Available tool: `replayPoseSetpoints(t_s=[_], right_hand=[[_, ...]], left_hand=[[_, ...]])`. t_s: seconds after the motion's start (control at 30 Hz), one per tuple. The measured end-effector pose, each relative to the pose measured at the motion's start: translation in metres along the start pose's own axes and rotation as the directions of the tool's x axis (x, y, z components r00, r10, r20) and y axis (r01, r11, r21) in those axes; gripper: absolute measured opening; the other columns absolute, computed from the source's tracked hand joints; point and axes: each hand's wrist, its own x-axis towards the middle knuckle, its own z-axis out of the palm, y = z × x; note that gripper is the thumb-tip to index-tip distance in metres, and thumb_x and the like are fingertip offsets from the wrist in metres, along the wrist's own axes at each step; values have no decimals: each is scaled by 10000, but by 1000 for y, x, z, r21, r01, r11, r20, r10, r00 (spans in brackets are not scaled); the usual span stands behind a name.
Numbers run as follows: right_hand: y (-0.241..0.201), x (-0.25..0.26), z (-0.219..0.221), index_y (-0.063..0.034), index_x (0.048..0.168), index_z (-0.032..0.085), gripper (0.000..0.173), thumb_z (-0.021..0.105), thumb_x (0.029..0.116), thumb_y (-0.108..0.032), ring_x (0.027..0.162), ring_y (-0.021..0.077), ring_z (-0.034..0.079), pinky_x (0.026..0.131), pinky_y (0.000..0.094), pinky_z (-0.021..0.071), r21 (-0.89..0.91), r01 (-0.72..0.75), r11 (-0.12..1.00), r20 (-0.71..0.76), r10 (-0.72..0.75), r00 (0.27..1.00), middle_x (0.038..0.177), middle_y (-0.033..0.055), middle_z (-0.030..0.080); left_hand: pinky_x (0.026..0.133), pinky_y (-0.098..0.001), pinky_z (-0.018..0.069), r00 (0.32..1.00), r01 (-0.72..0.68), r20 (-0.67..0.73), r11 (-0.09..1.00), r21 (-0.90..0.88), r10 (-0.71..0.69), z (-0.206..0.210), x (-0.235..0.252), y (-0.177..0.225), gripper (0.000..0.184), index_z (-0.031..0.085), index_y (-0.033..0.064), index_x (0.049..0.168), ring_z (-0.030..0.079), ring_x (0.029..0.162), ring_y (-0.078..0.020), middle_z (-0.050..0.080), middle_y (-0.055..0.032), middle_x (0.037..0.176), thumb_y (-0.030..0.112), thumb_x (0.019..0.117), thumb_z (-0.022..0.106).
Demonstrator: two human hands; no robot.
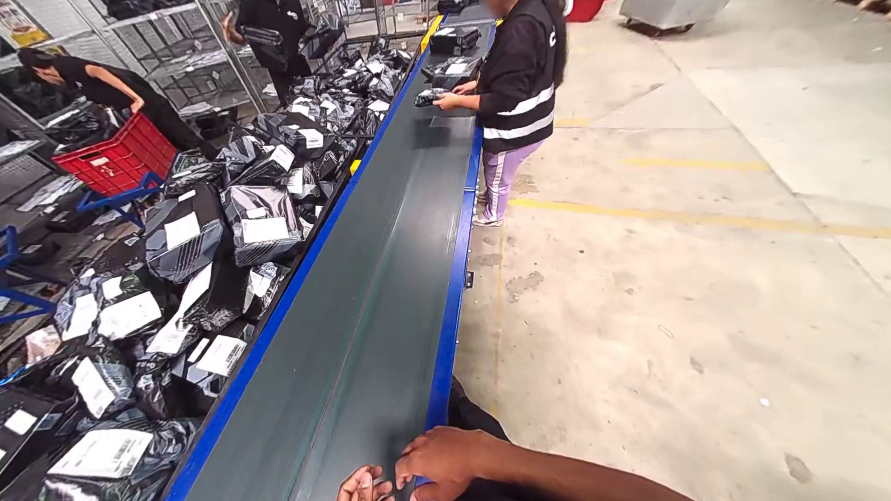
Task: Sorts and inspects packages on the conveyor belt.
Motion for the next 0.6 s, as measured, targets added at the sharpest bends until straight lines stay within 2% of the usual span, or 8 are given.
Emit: replayPoseSetpoints(t_s=[0.47, 0.53, 0.6], right_hand=[[5, 1, 5, -119, 1250, 666, 294, 594, 1030, -301, 1139, 313, 661, 964, 558, 524, -15, 32, 999, -3, -32, 999, 1189, 116, 701], [8, 2, 3, -109, 1268, 666, 302, 592, 1035, -287, 1162, 323, 651, 991, 561, 506, 5, 26, 1000, 34, -27, 999, 1213, 131, 694], [14, 1, -4, -97, 1308, 650, 340, 596, 1035, -292, 1182, 331, 647, 1025, 571, 490, 30, -8, 1000, 71, 5, 997, 1234, 141, 693]], left_hand=[[811, -430, 620, 1000, -9, 18, 1000, -12, 9, -1, 2, -4, 280, 528, -46, 1270, 729, 891, -265, 691, -183, 1139, 148, 1081, 460], [829, -437, 615, 1000, -9, 22, 1000, 26, 8, -3, 7, -10, 297, 524, -54, 1278, 724, 918, -266, 685, -186, 1144, 158, 1074, 485], [848, -444, 610, 1000, 13, -8, 988, 154, -12, -5, 15, -25, 335, 527, -81, 1278, 718, 952, -262, 682, -198, 1136, 168, 1055, 542]])
